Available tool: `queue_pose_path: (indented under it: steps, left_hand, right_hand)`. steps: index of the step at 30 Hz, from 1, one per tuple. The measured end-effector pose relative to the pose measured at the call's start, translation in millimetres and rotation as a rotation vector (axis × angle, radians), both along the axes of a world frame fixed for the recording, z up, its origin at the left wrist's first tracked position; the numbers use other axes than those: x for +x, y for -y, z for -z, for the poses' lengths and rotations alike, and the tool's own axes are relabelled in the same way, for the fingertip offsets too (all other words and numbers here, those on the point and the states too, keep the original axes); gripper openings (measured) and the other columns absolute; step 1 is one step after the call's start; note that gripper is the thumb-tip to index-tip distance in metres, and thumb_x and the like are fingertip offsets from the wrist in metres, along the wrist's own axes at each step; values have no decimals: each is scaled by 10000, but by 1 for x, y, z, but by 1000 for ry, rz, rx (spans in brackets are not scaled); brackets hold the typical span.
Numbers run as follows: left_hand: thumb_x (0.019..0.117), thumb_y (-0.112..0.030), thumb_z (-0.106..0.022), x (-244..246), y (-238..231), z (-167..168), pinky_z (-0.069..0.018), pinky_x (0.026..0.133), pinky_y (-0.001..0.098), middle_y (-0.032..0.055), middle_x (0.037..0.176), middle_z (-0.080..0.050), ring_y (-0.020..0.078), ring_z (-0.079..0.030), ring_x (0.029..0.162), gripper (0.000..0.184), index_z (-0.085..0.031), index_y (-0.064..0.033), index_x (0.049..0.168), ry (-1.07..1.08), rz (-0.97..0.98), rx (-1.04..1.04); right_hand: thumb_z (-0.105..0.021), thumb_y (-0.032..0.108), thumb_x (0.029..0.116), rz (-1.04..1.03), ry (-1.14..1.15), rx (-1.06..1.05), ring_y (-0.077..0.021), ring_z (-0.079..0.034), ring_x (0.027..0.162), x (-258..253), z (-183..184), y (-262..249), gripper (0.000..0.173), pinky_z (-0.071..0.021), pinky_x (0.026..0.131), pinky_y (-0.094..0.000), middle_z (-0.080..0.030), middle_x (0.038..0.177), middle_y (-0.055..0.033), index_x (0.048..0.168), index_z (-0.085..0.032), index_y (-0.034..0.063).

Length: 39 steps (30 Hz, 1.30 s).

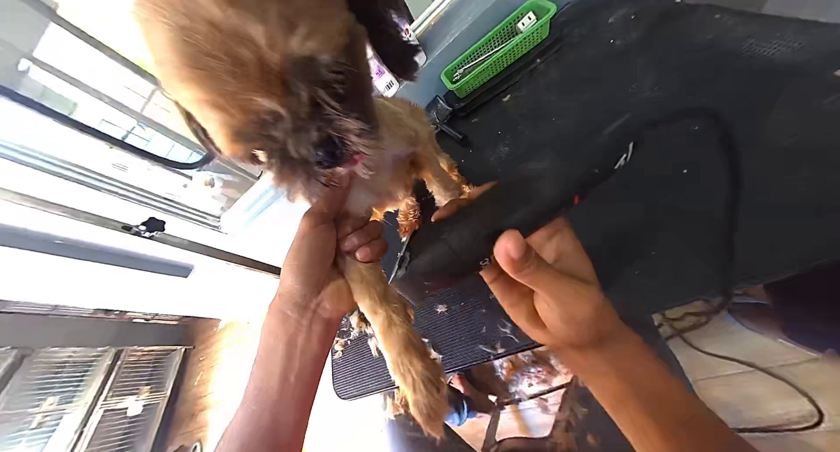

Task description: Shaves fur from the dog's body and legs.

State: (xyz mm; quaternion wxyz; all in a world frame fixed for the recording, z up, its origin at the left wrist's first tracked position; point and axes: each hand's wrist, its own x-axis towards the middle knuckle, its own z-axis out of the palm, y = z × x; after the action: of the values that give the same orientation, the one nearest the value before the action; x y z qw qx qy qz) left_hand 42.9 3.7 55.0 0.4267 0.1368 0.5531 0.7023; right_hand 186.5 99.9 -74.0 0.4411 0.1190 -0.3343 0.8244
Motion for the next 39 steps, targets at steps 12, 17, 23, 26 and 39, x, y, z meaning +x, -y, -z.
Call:
queue_pose_path:
  steps: [12, 17, 23, 26, 39]
  left_hand:
    - [1099, -234, -365, 14, -8, 15, -506, 530, 166, -66, 608, -487, 24, -517, 516, 317, -578, -138, 884, 265, 515, 104]
    - [1108, -305, -398, 34, -18, 23, -470, 494, 139, -50, 645, -472, 25, -488, 496, 280, -562, -121, 974, 495, 736, 269]
    - [1096, -230, -380, 59, 11, 9, -550, 577, 200, -30, 709, -658, 35, -644, 636, 350, -618, -175, 845, 299, 640, 208]
    - [1057, -70, -415, 21, -23, 98, -590, 776, 267, 38, 980, -719, 101, -705, 904, 257, -656, -155, 1085, 423, 1053, 827]
    - [1052, -245, -508, 3, -23, 160, -597, 736, 333, 38, 907, -723, 139, -708, 836, 194, -684, -176, 1007, 707, 866, 813]
  right_hand:
    - [-842, 316, 856, -65, 394, 641, -287, -720, 1026, 78, -47, 16, 596, -635, 892, -447, -718, 1137, -114, 1338, -537, 143]
    - [-800, 360, 884, 228, 511, 795, -225, -725, 1022, 102, -112, 17, 525, -632, 897, -364, -725, 1153, -58, 1314, -580, 153]
    - [-766, 457, 869, 610, 681, 1415, -12, -700, 901, 66, -189, 22, 555, -627, 733, -196, -706, 1014, 87, 1245, -575, 96]
    - [-750, 450, 862, 557, 668, 1778, 76, -639, 832, 32, -205, 26, 591, -568, 692, -141, -679, 939, 116, 1296, -554, 101]
    - [-782, 313, 886, -34, 873, 1525, -10, -702, 844, 9, -171, 72, 485, -642, 695, -205, -705, 947, 95, 1275, -564, 120]
